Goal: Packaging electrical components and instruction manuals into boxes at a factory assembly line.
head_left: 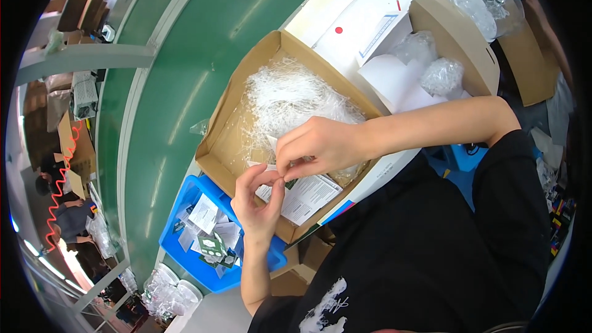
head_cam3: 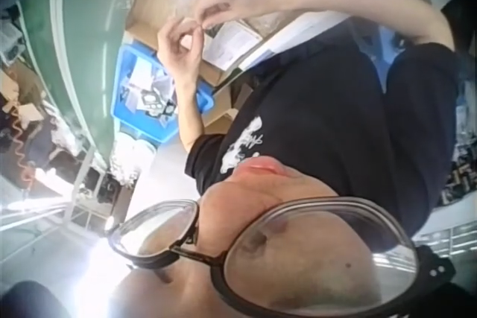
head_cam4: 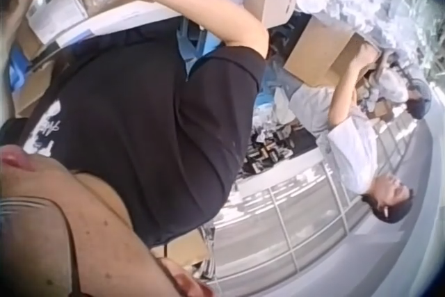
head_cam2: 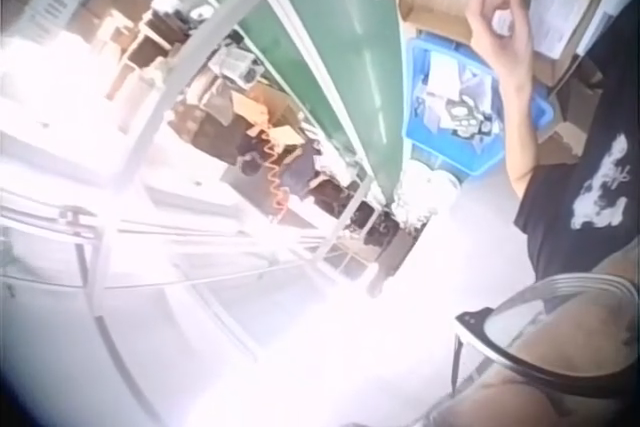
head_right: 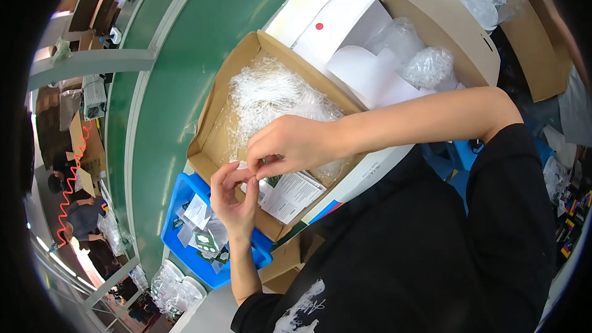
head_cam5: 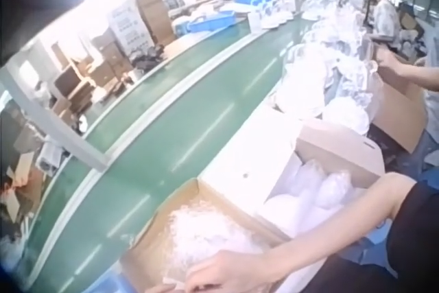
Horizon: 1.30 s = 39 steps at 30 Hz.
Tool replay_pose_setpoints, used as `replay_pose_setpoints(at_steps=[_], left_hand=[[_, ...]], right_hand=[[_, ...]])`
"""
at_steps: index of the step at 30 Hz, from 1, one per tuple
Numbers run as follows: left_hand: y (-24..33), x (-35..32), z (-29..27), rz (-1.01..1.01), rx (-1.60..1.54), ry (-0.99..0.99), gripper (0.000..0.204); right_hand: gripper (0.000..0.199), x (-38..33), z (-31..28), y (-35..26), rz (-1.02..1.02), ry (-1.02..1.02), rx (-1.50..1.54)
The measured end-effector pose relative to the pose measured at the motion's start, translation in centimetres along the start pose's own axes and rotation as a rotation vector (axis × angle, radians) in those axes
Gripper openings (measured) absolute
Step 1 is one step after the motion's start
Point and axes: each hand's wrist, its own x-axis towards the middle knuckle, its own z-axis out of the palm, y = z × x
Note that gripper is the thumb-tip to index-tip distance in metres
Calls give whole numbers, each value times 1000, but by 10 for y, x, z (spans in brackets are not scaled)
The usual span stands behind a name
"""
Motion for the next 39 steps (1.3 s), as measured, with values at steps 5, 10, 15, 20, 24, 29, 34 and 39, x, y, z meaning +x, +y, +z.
replay_pose_setpoints(at_steps=[5,10,15,20,24,29,34,39], left_hand=[[0,0,0,-2,-8,1,44],[1,-1,-1,-3,-11,2,43],[1,-1,0,-15,-31,10,43],[0,-1,0,-13,-21,10,39],[0,-1,0,-8,-13,9,36],[0,-1,0,1,1,9,36],[-1,-2,-1,-3,3,6,36],[-2,-2,1,-3,-34,8,34]], right_hand=[[12,1,-1,-1,14,-1,-1],[14,1,0,-1,21,-6,-21],[11,1,1,-1,17,23,-7],[10,1,0,1,-8,5,-1],[10,0,-1,1,-18,-13,-19],[14,0,-1,0,20,-20,0],[15,0,0,0,69,-21,-4],[16,1,-1,-1,73,-11,7]])
